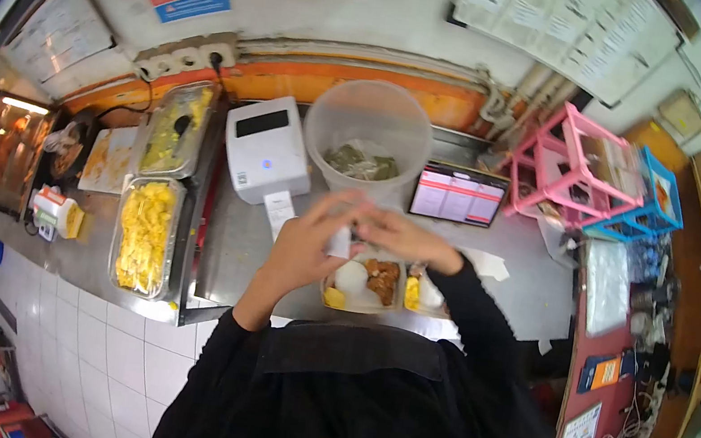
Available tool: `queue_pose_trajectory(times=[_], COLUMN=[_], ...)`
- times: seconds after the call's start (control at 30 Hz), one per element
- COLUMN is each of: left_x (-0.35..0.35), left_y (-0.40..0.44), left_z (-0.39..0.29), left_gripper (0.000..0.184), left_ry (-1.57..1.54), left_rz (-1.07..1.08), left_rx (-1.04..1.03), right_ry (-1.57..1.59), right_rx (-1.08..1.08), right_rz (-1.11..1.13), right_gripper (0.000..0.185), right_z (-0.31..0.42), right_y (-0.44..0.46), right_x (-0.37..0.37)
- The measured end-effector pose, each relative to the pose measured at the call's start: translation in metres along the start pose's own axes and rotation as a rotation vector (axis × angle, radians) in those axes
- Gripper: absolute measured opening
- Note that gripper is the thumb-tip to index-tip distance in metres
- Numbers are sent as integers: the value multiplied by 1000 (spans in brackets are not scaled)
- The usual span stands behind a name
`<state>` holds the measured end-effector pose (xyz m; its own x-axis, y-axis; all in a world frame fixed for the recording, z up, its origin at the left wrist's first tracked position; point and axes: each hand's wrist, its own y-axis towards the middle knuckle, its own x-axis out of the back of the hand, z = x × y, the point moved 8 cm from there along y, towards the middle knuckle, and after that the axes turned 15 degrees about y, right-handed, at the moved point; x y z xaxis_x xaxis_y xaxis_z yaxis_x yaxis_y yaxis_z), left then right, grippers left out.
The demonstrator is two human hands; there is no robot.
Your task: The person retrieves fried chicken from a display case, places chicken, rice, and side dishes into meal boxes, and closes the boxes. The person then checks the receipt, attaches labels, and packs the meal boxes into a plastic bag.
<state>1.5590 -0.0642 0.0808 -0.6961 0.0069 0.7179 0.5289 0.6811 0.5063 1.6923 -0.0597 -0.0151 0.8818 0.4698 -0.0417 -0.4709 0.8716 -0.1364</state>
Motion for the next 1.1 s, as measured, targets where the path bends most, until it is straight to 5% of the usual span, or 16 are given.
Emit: queue_pose_trajectory(times=[0.03, 0.1, 0.2, 0.23, 0.3, 0.33, 0.43, 0.53, 0.63, 0.7, 0.73, 0.93, 1.1], left_x=[-25, -63, -98, -110, -126, -130, -120, -102, -101, -120, -132, -198, -242], left_y=[0, -17, -46, -59, -83, -95, -117, -131, -135, -133, -130, -106, -130], left_z=[-18, -24, -50, -58, -52, -48, -22, 5, 22, 35, 38, 66, 120], left_gripper=[61, 63, 18, 18, 26, 14, 12, 6, 12, 18, 25, 26, 20], left_ry=[-2, -34, -162, -167, -285, -182, 18, 293, 415, 419, 443, 457, 595], left_rz=[197, 249, 152, 163, 139, 126, -102, -27, -19, -17, -33, 185, 478], left_rx=[-90, -122, -181, -164, 109, 217, 500, 819, 863, 717, 636, 310, 279], right_ry=[208, 460, 822, 888, 930, 953, -16, -227, -258, -415, -562, -594, -768], right_rx=[-121, -235, -213, -171, -265, -347, 1, -2, 34, -126, 171, 320, 426], right_rz=[50, -42, -44, -58, -197, -336, -561, -680, -762, -743, -776, -732, -673], right_gripper=[51, 48, 33, 31, 27, 23, 14, 16, 12, 14, 13, 11, 13], right_z=[-15, -44, -73, -80, -110, -134, -167, -149, -139, -146, -132, -164, -192], right_y=[-21, -64, -113, -126, -156, -175, -213, -236, -238, -225, -216, -168, -148], right_x=[-13, -22, -35, -33, -14, -1, 64, 97, 116, 121, 115, 77, 76])
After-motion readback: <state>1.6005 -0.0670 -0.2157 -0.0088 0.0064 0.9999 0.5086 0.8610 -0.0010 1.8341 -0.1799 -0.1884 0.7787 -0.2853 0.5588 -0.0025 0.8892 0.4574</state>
